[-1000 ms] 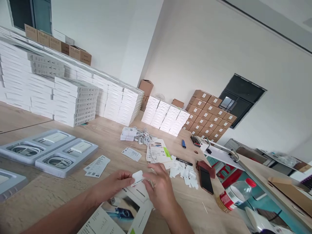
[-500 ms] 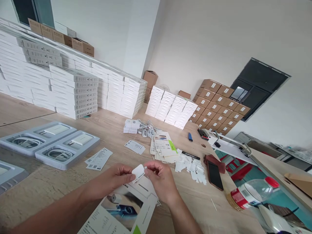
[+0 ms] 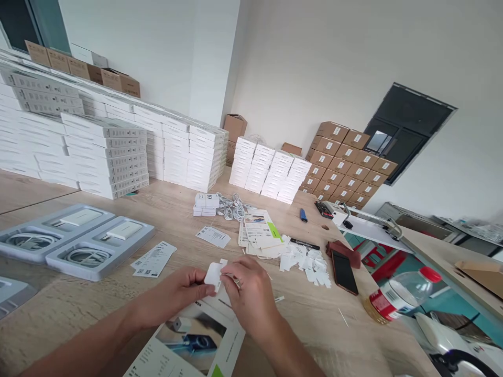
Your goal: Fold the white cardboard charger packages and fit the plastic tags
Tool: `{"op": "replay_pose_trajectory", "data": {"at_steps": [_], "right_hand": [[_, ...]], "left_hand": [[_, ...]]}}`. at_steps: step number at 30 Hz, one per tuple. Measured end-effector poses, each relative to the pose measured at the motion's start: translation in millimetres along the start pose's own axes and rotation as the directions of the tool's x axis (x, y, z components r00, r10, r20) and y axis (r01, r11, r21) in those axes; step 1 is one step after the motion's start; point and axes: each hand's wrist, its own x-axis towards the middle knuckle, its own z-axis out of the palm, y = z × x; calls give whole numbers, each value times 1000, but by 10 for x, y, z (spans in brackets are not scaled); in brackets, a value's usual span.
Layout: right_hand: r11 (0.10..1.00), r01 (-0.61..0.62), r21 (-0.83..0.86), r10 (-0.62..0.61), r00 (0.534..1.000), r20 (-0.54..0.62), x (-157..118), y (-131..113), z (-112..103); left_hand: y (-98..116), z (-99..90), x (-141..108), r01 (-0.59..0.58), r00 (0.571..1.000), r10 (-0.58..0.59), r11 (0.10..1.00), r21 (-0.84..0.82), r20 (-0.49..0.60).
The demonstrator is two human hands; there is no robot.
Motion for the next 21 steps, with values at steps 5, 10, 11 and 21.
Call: {"op": "replay_pose_trajectory", "data": {"at_steps": [5, 10, 11, 21], "right_hand": [[994, 42, -98, -32, 994, 102, -31, -52, 24], [999, 4, -54, 3, 992, 123, -32, -32, 63], [999, 1, -39, 4, 992, 124, -32, -24, 65], [999, -32, -10, 33, 980, 196, -31, -40, 43]], "left_hand": [[8, -11, -10, -10, 999, 10, 1000, -17, -41], [-12, -34, -17, -73, 997, 76, 995, -74, 29], [-10, -37, -17, -86, 995, 89, 993, -81, 38], [-57, -39, 16, -143, 989, 145, 985, 92, -20]]}}
